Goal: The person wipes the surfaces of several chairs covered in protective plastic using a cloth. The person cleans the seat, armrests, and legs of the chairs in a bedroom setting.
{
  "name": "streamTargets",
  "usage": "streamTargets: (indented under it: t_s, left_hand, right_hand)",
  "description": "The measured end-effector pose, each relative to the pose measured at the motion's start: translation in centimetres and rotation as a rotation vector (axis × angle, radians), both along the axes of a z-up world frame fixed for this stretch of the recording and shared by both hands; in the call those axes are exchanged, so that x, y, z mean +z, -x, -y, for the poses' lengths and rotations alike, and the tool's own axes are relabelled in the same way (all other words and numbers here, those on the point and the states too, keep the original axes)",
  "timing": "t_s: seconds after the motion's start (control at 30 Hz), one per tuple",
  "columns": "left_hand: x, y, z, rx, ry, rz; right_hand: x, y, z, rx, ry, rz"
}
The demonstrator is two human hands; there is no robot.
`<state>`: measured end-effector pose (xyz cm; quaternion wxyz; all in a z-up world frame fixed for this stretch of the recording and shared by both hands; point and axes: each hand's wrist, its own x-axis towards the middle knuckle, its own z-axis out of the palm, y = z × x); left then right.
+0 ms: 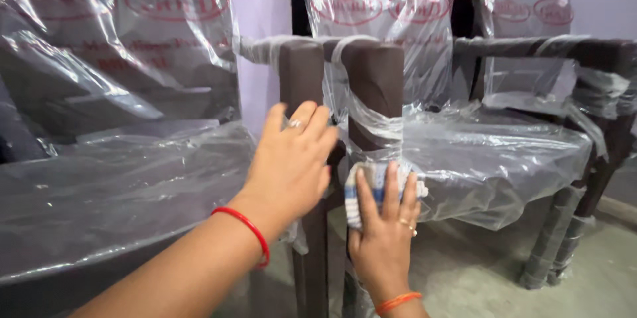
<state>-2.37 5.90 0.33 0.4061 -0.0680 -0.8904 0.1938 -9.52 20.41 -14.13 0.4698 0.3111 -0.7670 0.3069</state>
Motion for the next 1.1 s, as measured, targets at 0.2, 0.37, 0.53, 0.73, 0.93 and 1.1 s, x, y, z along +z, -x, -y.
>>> streamTargets:
  t_s: [0.2, 0.37, 0.53, 0.73, 0.93, 1.1]
  left_hand:
    - [-0.6, -2.6, 1.7, 0.092, 0.128, 0.177]
    - [2.9, -6.2, 2.1, 0.061, 0.245, 0.172]
    - [8.1, -11.5, 1.1, 0.020, 0.308, 0.114]
    - [14.2, -19.8, -1.8, 0.010, 0.414, 0.025]
    - [19.1, -27.0, -4.3, 0.018, 0.484, -0.012]
    - [20.5, -30.0, -5.2, 0.010, 0.512, -0.081]
  right_hand:
    - [-5.2, 1.7, -1.7, -0.054, -0.226, -0.042]
    - [-8.4, 3.1, -2.2, -0.006, -0.267, -0.097]
    - [-5.4, 1.9, -1.5, 0.020, -0.331, 0.099]
    - [7.2, -7.2, -1.8, 0.293, -0.244, 0.130]
    - [19.7, -13.2, -3.3, 0.278, -0.258, -0.143]
    - [26.3, -14.2, -5.1, 0.147, -0.360, -0.169]
